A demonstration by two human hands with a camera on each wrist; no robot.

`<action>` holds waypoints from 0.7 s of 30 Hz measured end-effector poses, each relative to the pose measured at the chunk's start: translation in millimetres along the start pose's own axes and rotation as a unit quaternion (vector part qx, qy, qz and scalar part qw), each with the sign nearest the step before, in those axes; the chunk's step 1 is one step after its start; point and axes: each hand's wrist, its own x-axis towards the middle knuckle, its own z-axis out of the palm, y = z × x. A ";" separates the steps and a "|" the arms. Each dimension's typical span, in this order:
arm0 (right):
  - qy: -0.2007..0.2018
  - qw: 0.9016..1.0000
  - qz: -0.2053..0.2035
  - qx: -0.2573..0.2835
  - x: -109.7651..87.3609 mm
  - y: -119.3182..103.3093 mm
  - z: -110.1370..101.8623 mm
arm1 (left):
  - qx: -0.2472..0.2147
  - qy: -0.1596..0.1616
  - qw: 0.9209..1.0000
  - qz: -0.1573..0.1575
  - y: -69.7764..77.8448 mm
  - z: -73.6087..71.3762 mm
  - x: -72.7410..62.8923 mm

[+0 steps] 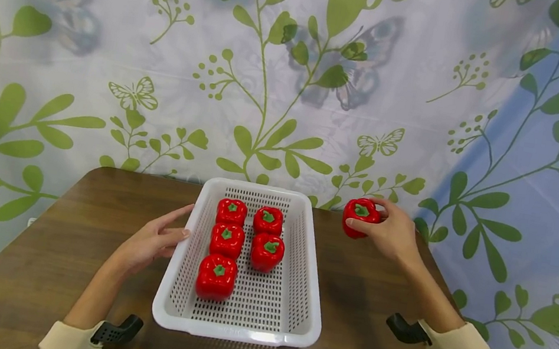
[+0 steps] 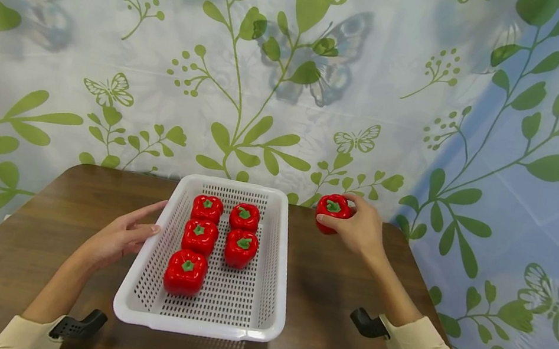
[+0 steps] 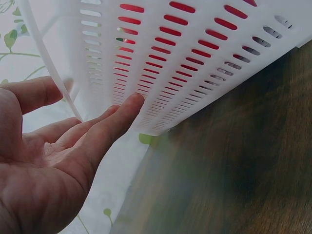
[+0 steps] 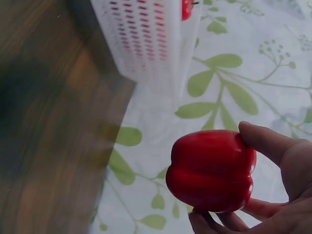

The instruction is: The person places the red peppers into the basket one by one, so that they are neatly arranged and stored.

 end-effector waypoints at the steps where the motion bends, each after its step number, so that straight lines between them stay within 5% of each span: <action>1: -0.005 1.000 0.000 0.003 -0.3 -2.7 -0.7 | 0.001 0.000 1.000 0.000 -0.1 0.1 -0.1; 21: -0.105 0.991 -0.028 0.074 -12.4 -53.8 7.2 | 0.001 -0.002 1.000 -0.001 -1.2 -0.6 0.5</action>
